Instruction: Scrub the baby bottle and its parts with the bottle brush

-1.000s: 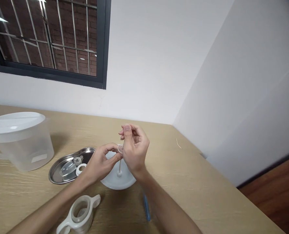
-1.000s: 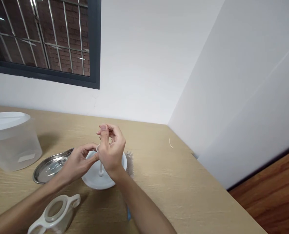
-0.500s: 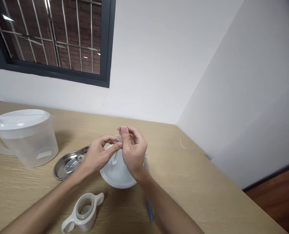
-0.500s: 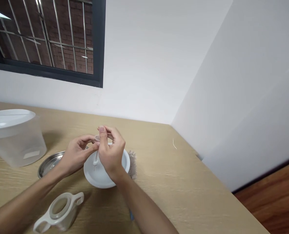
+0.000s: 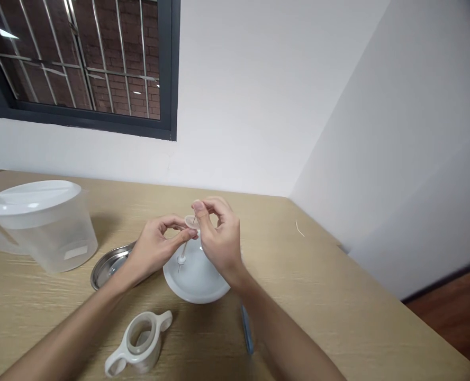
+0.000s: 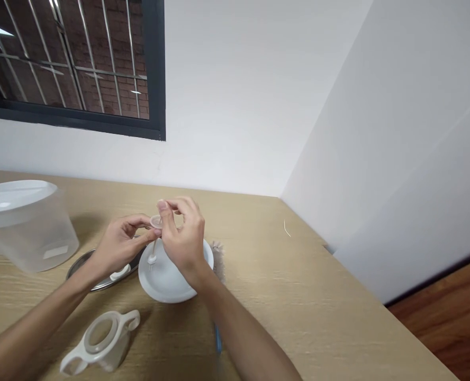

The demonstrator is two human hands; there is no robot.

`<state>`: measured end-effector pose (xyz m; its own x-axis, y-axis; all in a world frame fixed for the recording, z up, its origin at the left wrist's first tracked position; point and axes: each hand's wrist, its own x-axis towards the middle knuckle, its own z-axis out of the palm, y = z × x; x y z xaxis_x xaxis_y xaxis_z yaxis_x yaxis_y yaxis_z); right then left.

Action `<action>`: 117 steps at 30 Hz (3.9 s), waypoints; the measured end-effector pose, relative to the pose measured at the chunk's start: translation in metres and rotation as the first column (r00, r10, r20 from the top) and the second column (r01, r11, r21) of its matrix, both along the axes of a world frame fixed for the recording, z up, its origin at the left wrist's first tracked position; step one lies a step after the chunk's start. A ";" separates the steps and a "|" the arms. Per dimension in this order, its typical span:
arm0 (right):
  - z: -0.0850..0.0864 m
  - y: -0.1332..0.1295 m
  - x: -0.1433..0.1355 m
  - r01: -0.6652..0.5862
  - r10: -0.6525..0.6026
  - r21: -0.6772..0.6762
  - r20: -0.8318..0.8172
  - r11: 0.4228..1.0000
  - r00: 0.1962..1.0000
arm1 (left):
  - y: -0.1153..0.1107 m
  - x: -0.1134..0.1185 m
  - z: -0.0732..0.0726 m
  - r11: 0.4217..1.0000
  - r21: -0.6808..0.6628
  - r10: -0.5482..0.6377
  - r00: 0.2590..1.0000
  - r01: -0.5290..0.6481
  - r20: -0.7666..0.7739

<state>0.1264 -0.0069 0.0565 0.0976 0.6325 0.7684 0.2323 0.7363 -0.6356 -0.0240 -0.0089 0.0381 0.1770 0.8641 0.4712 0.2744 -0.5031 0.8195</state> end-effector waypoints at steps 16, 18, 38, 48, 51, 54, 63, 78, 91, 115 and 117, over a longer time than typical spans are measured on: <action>0.014 0.010 0.021 0.078 -0.071 0.019 -0.262 0.997 0.963 | -0.006 0.020 -0.009 0.997 -0.045 -0.076 0.979 0.068 -0.188; 0.018 0.012 0.027 0.107 -0.087 0.053 -0.295 0.993 0.951 | -0.007 0.019 -0.010 0.996 -0.052 -0.083 0.974 0.074 -0.211; 0.048 0.011 0.072 0.300 -0.198 0.157 -0.465 0.941 0.863 | 0.004 -0.009 0.006 0.941 -0.268 -0.160 0.969 0.207 0.187; 0.046 0.006 0.062 0.307 -0.246 0.115 -0.373 0.945 0.895 | 0.003 -0.049 0.031 0.995 -0.083 -0.025 0.967 0.047 0.252; 0.047 0.006 0.062 0.310 -0.253 0.101 -0.372 0.946 0.893 | 0.001 -0.071 0.034 0.994 -0.096 0.058 0.993 -0.048 0.103; 0.049 0.005 0.066 0.302 -0.238 0.108 -0.393 0.947 0.888 | -0.004 -0.093 0.023 0.982 -0.142 0.120 0.991 -0.127 -0.059; 0.058 -0.002 0.077 0.270 -0.184 0.147 -0.431 0.952 0.883 | -0.016 -0.155 -0.028 0.901 -0.148 0.349 0.883 -0.409 -0.314; 0.058 -0.006 0.076 0.232 -0.163 0.133 -0.395 0.964 0.904 | 0.016 -0.157 -0.055 0.903 -0.062 0.316 0.755 -0.425 -0.574; 0.054 -0.007 0.073 0.225 -0.178 0.124 -0.305 0.967 0.935 | 0.041 -0.104 -0.062 0.957 -0.075 0.175 0.758 -0.282 -0.628; -0.093 0.005 0.101 0.097 -0.173 -0.509 -0.103 0.855 0.979 | -0.116 -0.108 -0.053 0.954 -0.122 0.291 0.947 -0.275 0.139; -0.102 0.004 0.103 0.140 -0.197 -0.525 -0.056 0.840 0.979 | -0.130 -0.104 -0.066 0.916 -0.169 0.384 0.917 -0.365 0.104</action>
<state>0.2290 -0.0026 -0.0451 0.2992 0.9006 0.3154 0.2346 0.2510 -0.9391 -0.1280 -0.1387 -0.0275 -0.2282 0.9144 0.3345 0.3037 -0.2595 0.9167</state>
